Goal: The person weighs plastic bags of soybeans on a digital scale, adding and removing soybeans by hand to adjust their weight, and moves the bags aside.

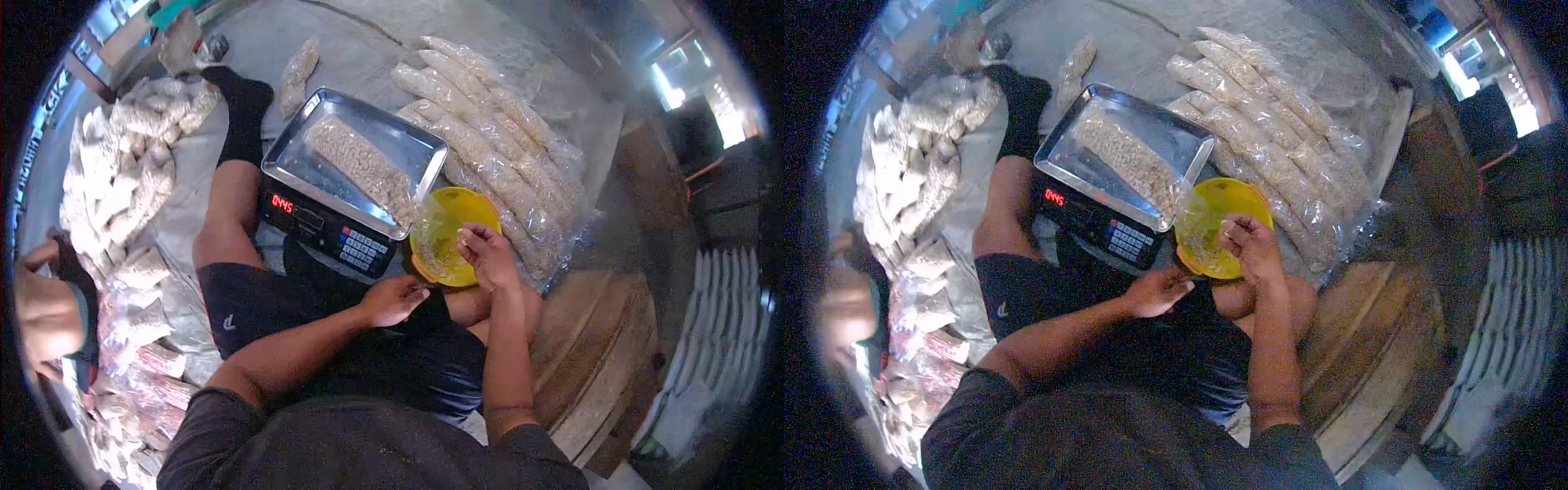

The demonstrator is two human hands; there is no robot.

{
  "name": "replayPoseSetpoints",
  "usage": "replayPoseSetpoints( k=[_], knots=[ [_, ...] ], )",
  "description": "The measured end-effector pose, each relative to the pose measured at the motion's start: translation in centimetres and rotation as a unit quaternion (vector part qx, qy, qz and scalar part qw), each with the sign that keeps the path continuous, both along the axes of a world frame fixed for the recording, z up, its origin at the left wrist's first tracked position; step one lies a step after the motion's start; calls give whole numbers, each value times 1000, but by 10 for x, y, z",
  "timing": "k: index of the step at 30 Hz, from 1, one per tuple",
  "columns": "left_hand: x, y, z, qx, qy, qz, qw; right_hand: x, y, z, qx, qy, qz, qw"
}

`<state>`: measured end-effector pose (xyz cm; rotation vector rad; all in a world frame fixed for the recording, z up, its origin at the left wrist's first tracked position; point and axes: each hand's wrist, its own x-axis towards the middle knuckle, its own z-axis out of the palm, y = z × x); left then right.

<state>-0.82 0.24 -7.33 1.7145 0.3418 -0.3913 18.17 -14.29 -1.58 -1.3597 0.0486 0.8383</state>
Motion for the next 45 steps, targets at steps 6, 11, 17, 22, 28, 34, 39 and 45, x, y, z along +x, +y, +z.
replayPoseSetpoints(
  k=[6, 11, 17, 22, 28, 34, 39, 45],
  knots=[
    [-1, 11, 22, 45, -22, -42, 998, -34, 53, 28, 65, -20, -3, 998],
    [-7, 10, 2, 4, -51, -29, 998, -38, 53, 43, -41, -92, -10, 995],
    [-13, 14, 26, 29, -58, -102, 993, -44, 47, 70, -151, -348, -46, 924],
    [-16, 17, 21, 15, -65, -111, 992, 0, 31, -24, -463, -449, 219, 733],
    [-8, 19, 15, 20, -48, -100, 994, 18, 40, -61, -386, -495, 207, 750],
    [-1, 18, 3, -30, -14, -27, 999, -17, 48, -27, -418, -385, 339, 750],
    [7, 12, -4, -120, 20, 12, 993, 14, 17, -51, -442, -467, 309, 701],
    [12, 13, -10, -168, 30, 42, 984, -13, 37, -37, -371, -339, 387, 773]
  ],
)
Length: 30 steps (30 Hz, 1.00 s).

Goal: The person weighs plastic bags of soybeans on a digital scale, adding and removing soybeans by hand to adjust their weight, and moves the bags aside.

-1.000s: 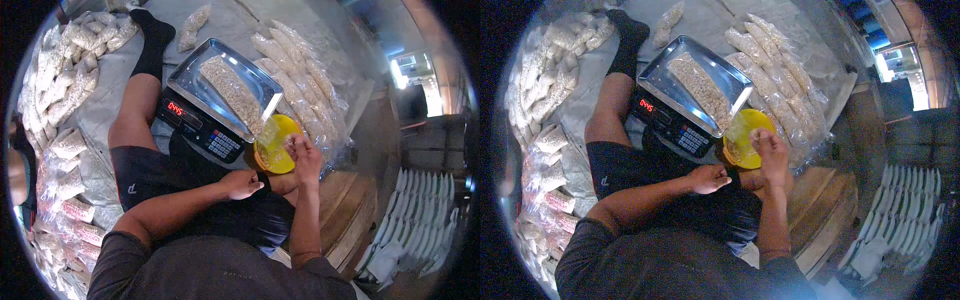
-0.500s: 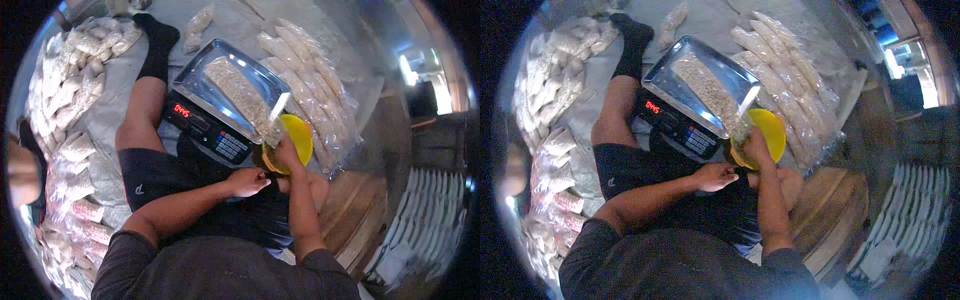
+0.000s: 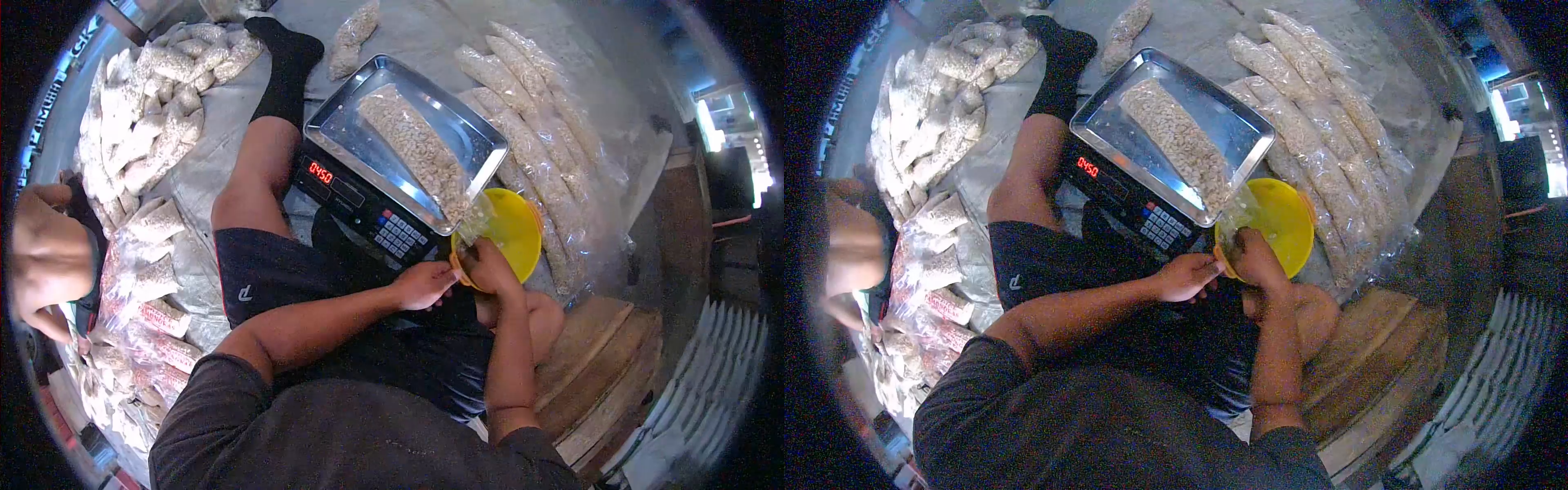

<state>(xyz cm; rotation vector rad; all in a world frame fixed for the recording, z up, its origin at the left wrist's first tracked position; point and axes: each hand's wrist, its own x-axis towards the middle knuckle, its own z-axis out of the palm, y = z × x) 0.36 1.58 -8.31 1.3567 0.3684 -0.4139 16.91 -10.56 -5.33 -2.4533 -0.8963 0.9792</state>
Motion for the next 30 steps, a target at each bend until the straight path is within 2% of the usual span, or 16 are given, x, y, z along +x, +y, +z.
replayPoseSetpoints(
  k=[2, 5, 8, 9, 10, 12, 13, 15, 16, 18, 19, 22, 23, 26, 30],
  knots=[
    [1, -2, -8, -9, 10, -2, 1000, -1, 4, 4, -22, -30, 44, 998],
    [1, 1, 12, -10, 37, 6, 999, 7, -1, 11, 1, 19, 23, 1000],
    [5, 6, 24, 119, -22, -90, 989, 23, -7, 3, -3, -19, -3, 1000],
    [3, 6, 21, 179, -97, -88, 975, 29, -14, -8, 55, -53, -39, 996],
    [0, 4, 23, 236, -199, -51, 950, 26, -10, 10, 113, -84, -91, 986],
    [-9, 2, 28, 339, -388, 26, 857, 21, -6, 45, 226, -136, -186, 946],
    [-14, 7, 57, 351, -282, -24, 893, 22, -8, 39, 228, -134, -188, 946],
    [-6, 11, 87, 499, -337, 41, 798, 34, -15, 16, 237, -128, -184, 945],
    [1, 13, 96, 569, -359, 74, 736, 37, -18, 6, 182, -120, -145, 965],
    [23, 16, 100, 663, -338, 58, 666, 44, -22, -9, 75, -113, -60, 989],
    [33, 19, 100, 706, -325, 53, 627, 45, -21, -7, 116, -95, -79, 986],
    [50, 33, 92, 750, -316, -7, 582, 51, -17, -5, 208, -69, -97, 971],
    [48, 37, 89, 730, -329, -3, 599, 54, -18, -10, 220, -80, -91, 968],
    [45, 47, 83, 690, -368, 51, 621, 57, -29, -16, 234, -102, -75, 964],
    [44, 90, 115, 650, -417, 148, 617, 59, -34, -13, 272, -133, -43, 952]
  ],
)
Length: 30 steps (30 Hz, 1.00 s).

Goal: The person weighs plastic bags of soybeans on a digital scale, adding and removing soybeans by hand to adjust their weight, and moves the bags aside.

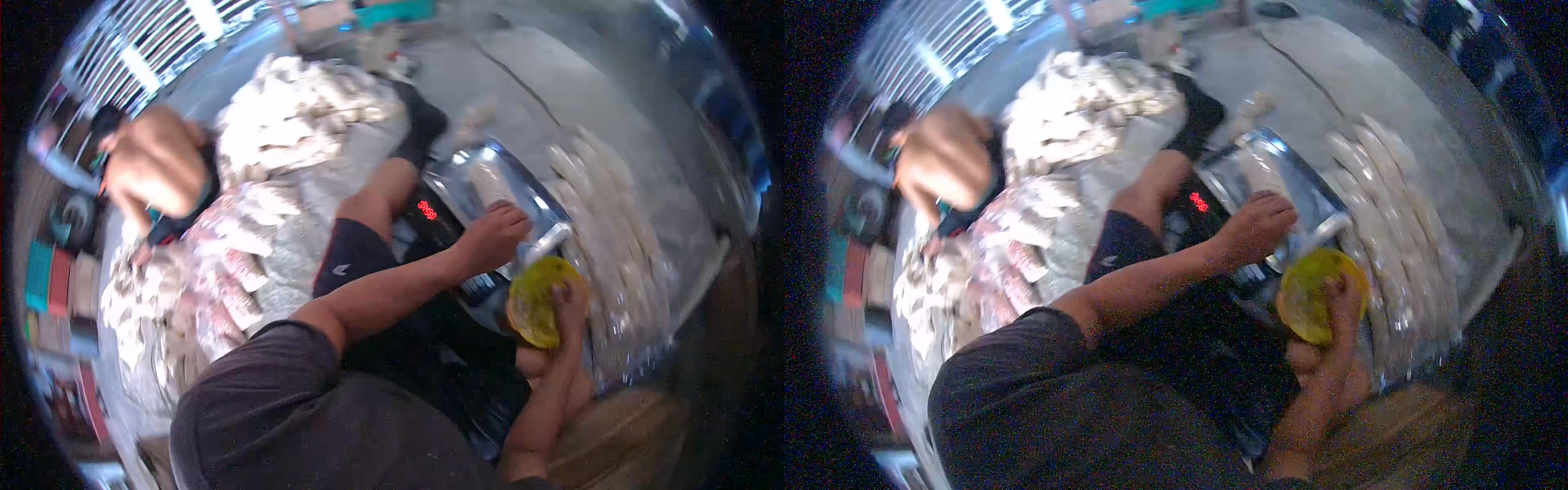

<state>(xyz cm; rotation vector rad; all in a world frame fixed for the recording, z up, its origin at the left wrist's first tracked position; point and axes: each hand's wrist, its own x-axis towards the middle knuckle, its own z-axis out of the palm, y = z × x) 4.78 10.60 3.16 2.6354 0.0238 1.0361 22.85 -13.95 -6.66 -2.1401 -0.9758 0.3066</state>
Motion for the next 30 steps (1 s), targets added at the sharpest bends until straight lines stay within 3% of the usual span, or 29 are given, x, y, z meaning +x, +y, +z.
replayPoseSetpoints(
  k=[1, 3, 5, 7, 9, 12, 13, 15, 17, 18, 19, 21, 22, 24, 26, 30],
  knots=[
    [-5, 13, 19, -8, -35, 21, 999, 0, 2, 4, 19, -19, 18, 999],
    [-13, 43, 46, -23, -98, 84, 991, -3, 4, -2, 139, 200, -36, 969],
    [-39, 73, 84, -17, -106, 162, 981, 12, 0, -10, 102, 29, 48, 993],
    [-74, 89, 112, -31, -167, 202, 965, 16, -3, -23, 138, 80, 26, 987],
    [-115, 99, 141, 13, -251, 213, 944, 0, -1, 5, 142, 118, 22, 983],
    [-192, 116, 144, -17, -288, 273, 918, 92, -16, -111, 101, 84, 4, 991],
    [-222, 102, 159, -57, -309, 296, 902, 84, -17, -105, 94, 82, 13, 992],
    [-286, 90, 168, -2, -325, 272, 906, 64, -19, -95, 78, 78, 28, 993],
    [-357, 71, 175, 12, -305, 380, 873, 50, -26, -88, 53, 2, 9, 999],
    [-398, 80, 164, 23, -363, 376, 852, 44, -29, -85, 41, -36, -3, 999],
    [-433, 69, 171, -106, -451, 319, 827, 39, -30, -79, 47, -3, 1, 999],
    [-522, 61, 178, -163, -404, 621, 652, 30, -32, -68, 61, 63, 6, 996],
    [-590, 81, 152, -147, -472, 592, 636, 9, -30, -45, 53, 72, -10, 996],
    [-645, 65, 168, -44, -452, 658, 601, -42, -14, 5, 37, 87, -42, 995],
    [-698, 47, 172, 36, -309, 819, 481, -26, -13, -6, 9, 79, -23, 997],
    [-814, 8, 139, 174, -219, 901, 333, -13, -12, -20, 4, 118, 13, 993]
  ],
)
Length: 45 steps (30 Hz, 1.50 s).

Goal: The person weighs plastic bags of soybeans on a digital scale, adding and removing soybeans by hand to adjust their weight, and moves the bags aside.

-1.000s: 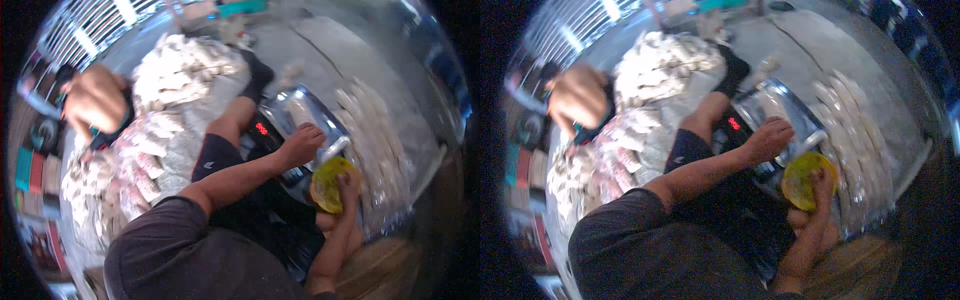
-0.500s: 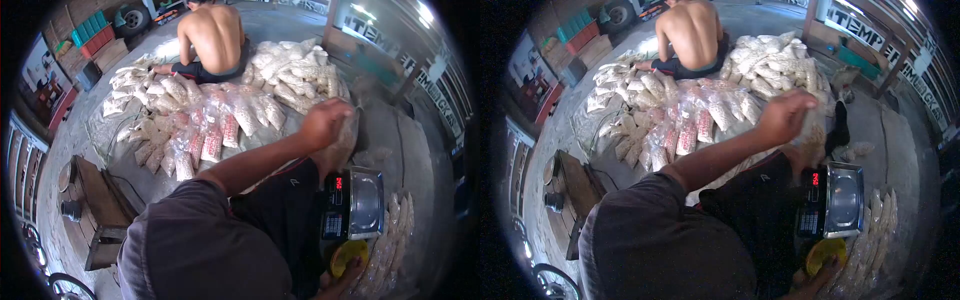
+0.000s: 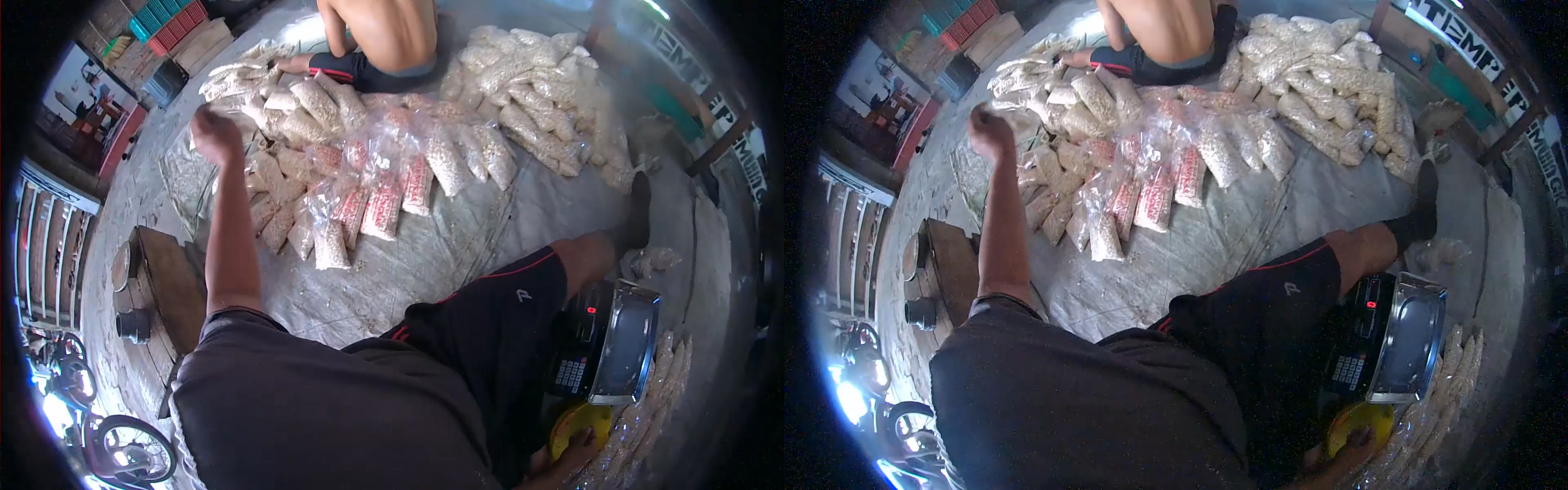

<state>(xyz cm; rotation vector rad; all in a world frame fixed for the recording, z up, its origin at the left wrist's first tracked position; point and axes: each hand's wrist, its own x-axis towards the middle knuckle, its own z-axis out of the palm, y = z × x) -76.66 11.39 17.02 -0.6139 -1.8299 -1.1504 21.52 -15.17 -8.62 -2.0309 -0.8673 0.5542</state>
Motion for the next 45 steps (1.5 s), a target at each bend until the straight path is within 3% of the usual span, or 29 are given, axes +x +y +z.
replayPoseSetpoints(
  k=[2, 4, 6, 8, 11, 12, 15, 17, 19, 20, 21, 22, 23, 26, 27, 30, 32, 34, 36, 38, 40, 42, 45],
  knots=[
    [-79, -32, -41, 27, -24, 43, 998, 11, -2, -5, -31, -52, 24, 998],
    [-97, -59, -77, -3, 12, 106, 994, 5, -3, -4, -81, -84, 19, 993],
    [-79, -70, -117, -130, -50, 137, 981, -38, 23, 47, -159, -104, -16, 982],
    [-180, -97, -231, -421, 21, 165, 892, -49, 33, 75, -143, -119, 78, 979],
    [-87, -26, -229, -497, -36, 11, 867, -41, 43, 108, -99, -166, 57, 979],
    [-53, 8, -236, -483, -31, -58, 873, -68, 51, 155, -99, -223, 3, 970],
    [78, 80, -265, -428, -15, -268, 863, -99, 44, 232, 159, -139, -123, 970],
    [177, 106, -277, -397, -10, -387, 832, -102, 30, 240, 314, -72, -155, 934],
    [265, 121, -284, -381, -7, -489, 785, -95, 30, 193, 450, -118, -185, 865],
    [304, 125, -285, -378, -6, -533, 757, -85, 31, 144, 390, -141, -265, 871],
    [338, 128, -284, -379, -3, -574, 726, -73, 28, 105, 164, -184, -227, 942],
    [375, 131, -284, -377, -2, -614, 693, -66, 29, 80, -55, -257, -141, 955],
    [404, 138, -287, -384, -5, -639, 667, -55, 34, 52, -305, -202, -10, 931],
    [472, 150, -283, -402, -12, -701, 589, -70, 36, 71, -50, -84, -202, 975],
    [490, 159, -282, -413, -18, -712, 567, -65, 37, 80, -17, -125, -224, 966],
    [529, 182, -271, -472, -77, -711, 515, -32, 34, 73, 14, -89, -216, 972],
    [572, 194, -234, -546, -152, -678, 468, 9, 30, 83, 146, 219, -217, 940],
    [611, 179, -185, -614, -58, -619, 486, 51, 31, 94, 251, 508, -192, 801],
    [643, 176, -172, -654, 15, -566, 502, 100, 48, 100, 283, 476, -243, 797],
    [661, 185, -176, -674, 73, -523, 517, 168, 74, 62, 260, 353, -264, 859],
    [676, 200, -185, -670, 90, -524, 518, 220, 109, 39, 138, 303, -332, 882],
    [689, 216, -198, -659, 104, -531, 522, 251, 143, 28, 10, 272, -328, 905],
    [693, 239, -216, -648, 98, -543, 525, 287, 182, -14, -201, 52, -277, 938]
  ],
)
